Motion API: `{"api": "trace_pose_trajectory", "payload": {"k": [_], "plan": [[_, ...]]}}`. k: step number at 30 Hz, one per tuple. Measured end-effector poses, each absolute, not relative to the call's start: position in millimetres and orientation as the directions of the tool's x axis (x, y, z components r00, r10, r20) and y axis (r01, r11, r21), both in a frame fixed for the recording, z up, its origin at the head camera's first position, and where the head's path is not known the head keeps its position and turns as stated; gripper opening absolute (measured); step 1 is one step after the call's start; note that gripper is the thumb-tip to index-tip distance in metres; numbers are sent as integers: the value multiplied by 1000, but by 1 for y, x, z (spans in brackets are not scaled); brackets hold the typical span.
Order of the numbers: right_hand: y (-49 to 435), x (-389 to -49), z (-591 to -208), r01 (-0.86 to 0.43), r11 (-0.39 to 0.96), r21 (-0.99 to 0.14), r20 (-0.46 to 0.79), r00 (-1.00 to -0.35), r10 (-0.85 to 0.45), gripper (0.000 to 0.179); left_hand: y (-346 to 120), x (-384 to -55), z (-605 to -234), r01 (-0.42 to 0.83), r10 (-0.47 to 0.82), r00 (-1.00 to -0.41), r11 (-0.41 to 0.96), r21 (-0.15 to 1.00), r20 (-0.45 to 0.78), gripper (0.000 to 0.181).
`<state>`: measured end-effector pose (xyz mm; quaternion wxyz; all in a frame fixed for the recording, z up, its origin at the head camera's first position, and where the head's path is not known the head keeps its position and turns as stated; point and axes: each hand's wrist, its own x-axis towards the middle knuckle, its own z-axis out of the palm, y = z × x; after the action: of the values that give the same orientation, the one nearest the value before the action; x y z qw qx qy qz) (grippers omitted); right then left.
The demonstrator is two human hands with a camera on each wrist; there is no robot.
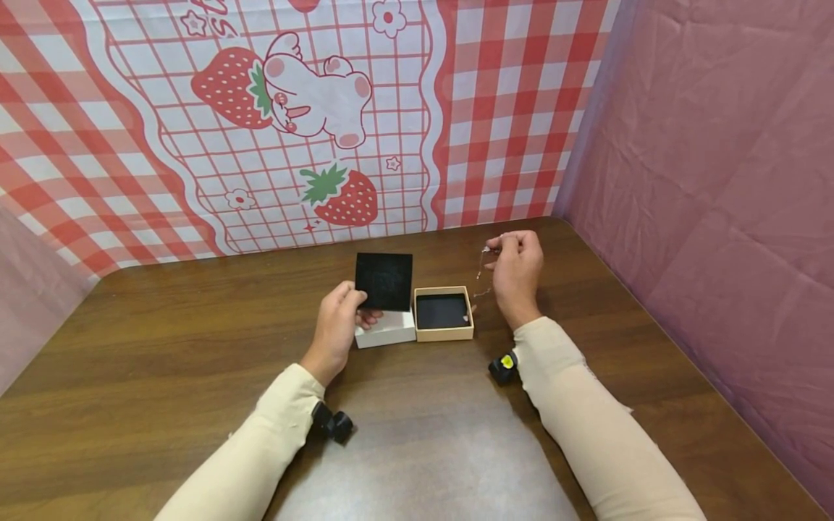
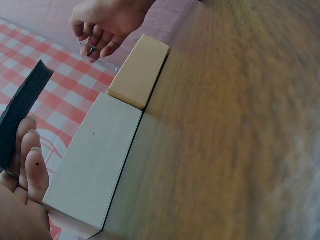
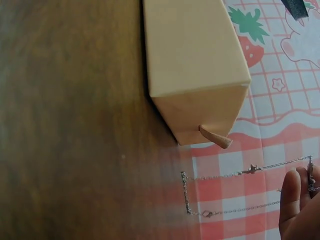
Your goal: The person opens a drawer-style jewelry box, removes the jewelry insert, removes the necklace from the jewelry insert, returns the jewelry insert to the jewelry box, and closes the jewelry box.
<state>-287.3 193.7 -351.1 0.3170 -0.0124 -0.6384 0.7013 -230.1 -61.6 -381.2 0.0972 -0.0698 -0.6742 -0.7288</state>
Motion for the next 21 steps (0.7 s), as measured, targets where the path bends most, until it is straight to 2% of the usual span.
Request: {"api": "trace_pose_trajectory", "payload": {"k": [21], "plan": [[194, -289, -354, -373, 45, -927, 354, -826, 440, 21, -62, -229, -379, 221, -42, -975, -55, 974, 219, 15]]}}
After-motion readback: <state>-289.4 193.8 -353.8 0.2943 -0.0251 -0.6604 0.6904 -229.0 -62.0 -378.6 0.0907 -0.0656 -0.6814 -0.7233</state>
